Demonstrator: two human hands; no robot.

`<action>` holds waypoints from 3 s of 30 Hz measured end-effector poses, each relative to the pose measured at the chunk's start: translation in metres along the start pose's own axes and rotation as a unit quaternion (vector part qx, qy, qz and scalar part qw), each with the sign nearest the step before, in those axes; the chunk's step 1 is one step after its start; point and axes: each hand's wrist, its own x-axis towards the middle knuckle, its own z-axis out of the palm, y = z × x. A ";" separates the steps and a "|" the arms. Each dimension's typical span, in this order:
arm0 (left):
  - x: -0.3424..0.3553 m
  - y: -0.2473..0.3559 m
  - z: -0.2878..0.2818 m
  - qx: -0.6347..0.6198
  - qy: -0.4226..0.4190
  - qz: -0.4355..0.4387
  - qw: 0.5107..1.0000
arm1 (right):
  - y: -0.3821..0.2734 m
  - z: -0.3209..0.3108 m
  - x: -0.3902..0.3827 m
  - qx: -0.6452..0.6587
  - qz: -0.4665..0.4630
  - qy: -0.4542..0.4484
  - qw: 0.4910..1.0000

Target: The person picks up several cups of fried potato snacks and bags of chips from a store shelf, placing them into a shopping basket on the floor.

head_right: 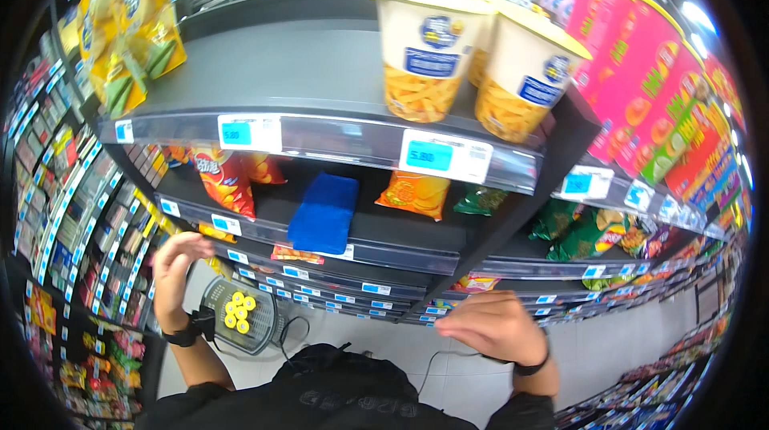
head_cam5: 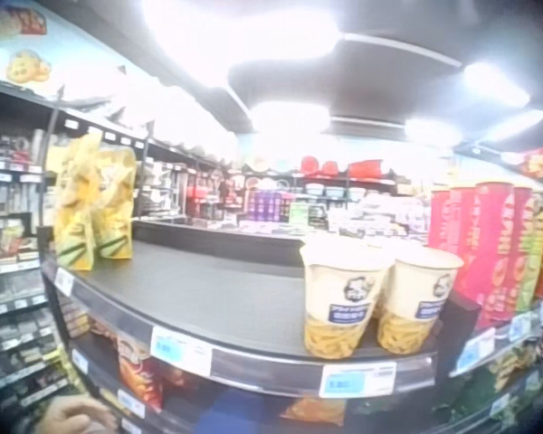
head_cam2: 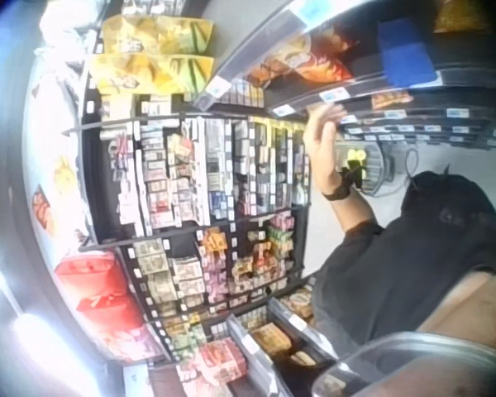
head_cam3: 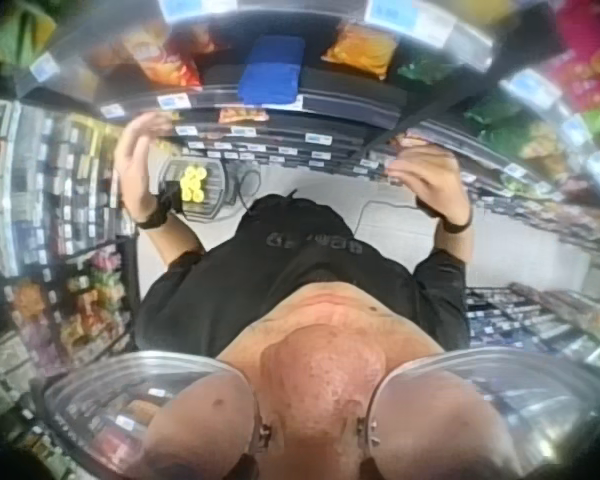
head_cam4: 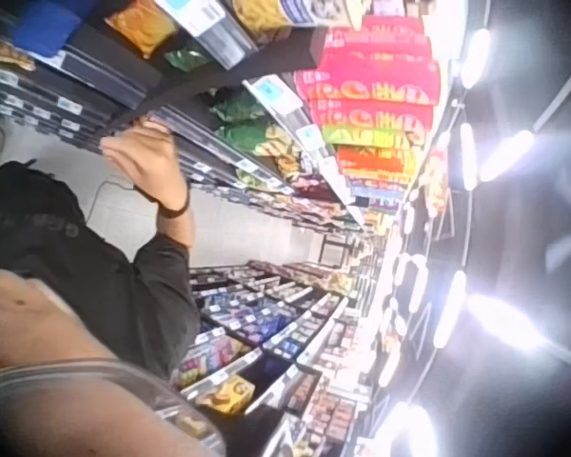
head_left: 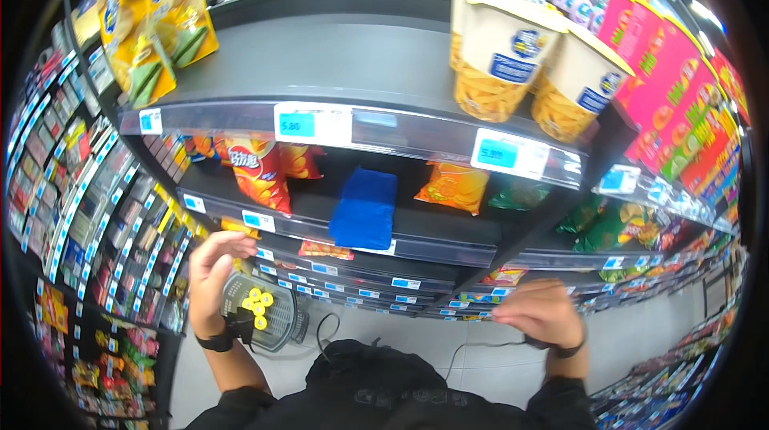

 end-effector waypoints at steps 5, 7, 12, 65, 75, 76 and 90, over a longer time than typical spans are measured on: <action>-0.051 -0.090 -0.018 0.062 0.164 -0.166 0.970 | 0.065 0.119 -0.005 0.175 0.129 0.008 0.976; -0.069 -0.108 -0.028 0.102 0.185 -0.163 0.964 | 0.069 0.165 0.012 0.210 0.142 -0.020 0.967; -0.108 -0.111 -0.085 0.250 0.228 -0.160 0.927 | 0.044 0.252 0.058 0.249 0.144 -0.111 0.951; -0.523 -0.624 -0.305 0.034 0.458 -0.531 0.713 | 0.228 1.410 0.072 -0.270 -0.317 -0.594 0.689; -0.520 -0.651 -0.322 0.032 0.438 -0.538 0.720 | 0.237 1.422 0.074 -0.181 -0.284 -0.557 0.759; -0.516 -0.653 -0.325 0.029 0.440 -0.538 0.719 | 0.239 1.419 0.074 -0.182 -0.285 -0.562 0.755; -0.488 -0.711 -0.336 -0.095 0.504 -0.460 0.725 | 0.191 1.268 0.211 0.420 0.218 -0.581 0.662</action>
